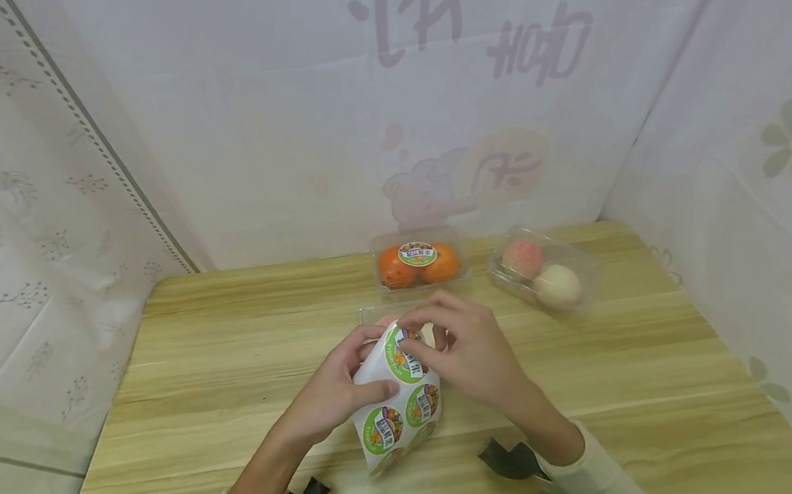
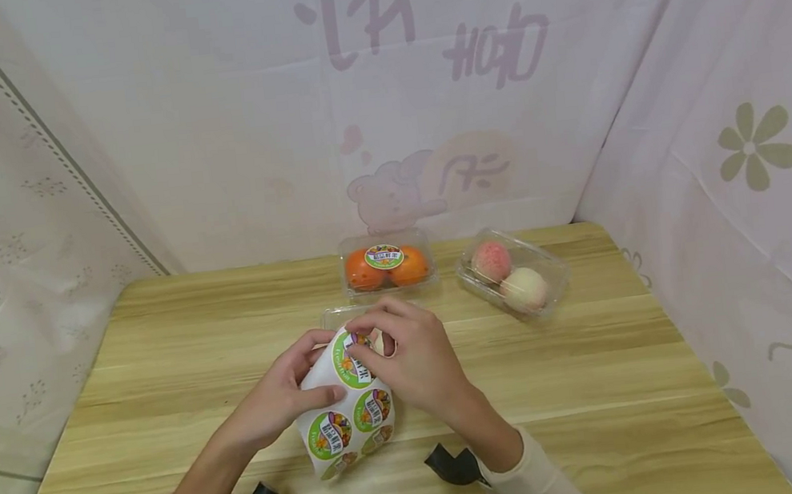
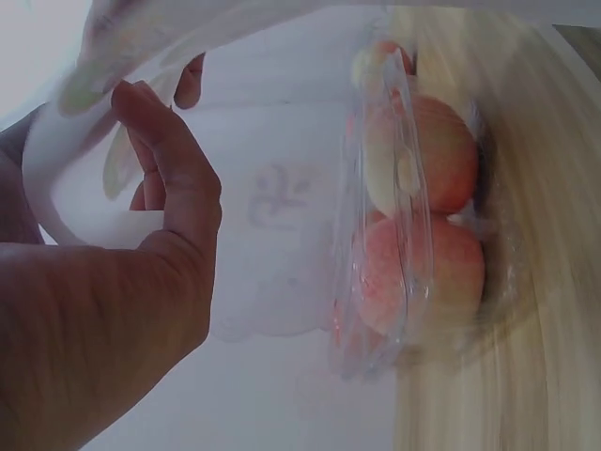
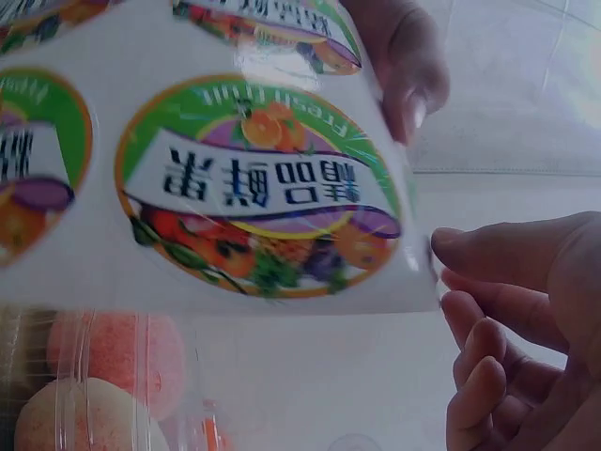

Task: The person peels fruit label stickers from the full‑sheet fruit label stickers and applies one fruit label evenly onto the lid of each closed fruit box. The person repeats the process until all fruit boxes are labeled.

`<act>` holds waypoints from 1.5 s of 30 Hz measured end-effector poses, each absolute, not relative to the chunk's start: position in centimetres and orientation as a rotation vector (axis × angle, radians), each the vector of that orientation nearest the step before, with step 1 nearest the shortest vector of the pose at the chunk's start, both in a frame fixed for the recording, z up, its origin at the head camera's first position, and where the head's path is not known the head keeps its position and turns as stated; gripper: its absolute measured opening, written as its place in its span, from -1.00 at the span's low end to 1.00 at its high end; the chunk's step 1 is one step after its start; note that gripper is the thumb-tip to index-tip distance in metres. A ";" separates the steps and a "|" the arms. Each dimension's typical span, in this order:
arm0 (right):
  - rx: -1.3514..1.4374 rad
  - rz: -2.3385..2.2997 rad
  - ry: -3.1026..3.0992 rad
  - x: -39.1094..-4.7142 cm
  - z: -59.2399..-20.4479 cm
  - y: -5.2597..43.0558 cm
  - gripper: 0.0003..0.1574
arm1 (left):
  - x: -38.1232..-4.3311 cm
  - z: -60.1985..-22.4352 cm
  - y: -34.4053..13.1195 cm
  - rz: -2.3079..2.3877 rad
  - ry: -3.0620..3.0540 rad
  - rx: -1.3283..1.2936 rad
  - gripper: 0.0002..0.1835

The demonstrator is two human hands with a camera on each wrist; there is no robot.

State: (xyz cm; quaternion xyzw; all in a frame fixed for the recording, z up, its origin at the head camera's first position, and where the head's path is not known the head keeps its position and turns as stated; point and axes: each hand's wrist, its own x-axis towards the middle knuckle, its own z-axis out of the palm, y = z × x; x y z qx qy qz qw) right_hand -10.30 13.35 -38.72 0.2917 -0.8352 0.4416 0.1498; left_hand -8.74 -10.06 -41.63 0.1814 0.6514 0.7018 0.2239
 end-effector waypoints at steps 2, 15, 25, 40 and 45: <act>0.833 1.263 -2.398 -10.3 -38.8 13.3 -0.69 | -8.8 -41.5 -9.9 1.936 1.805 0.503 -0.36; 0.822 1.280 -2.394 -10.2 -38.5 13.3 -0.68 | -8.7 -41.4 -9.6 1.963 1.777 0.565 -0.33; 0.811 1.309 -2.404 -10.3 -38.8 13.5 -0.67 | -8.8 -41.6 -9.6 1.955 1.779 0.575 -0.35; 0.811 1.278 -2.428 -10.4 -38.9 13.7 -0.68 | -9.0 -41.9 -9.5 1.948 1.786 0.557 -0.40; 0.799 1.276 -2.444 -10.5 -39.0 13.8 -0.68 | -9.0 -42.0 -9.5 1.925 1.801 0.540 -0.39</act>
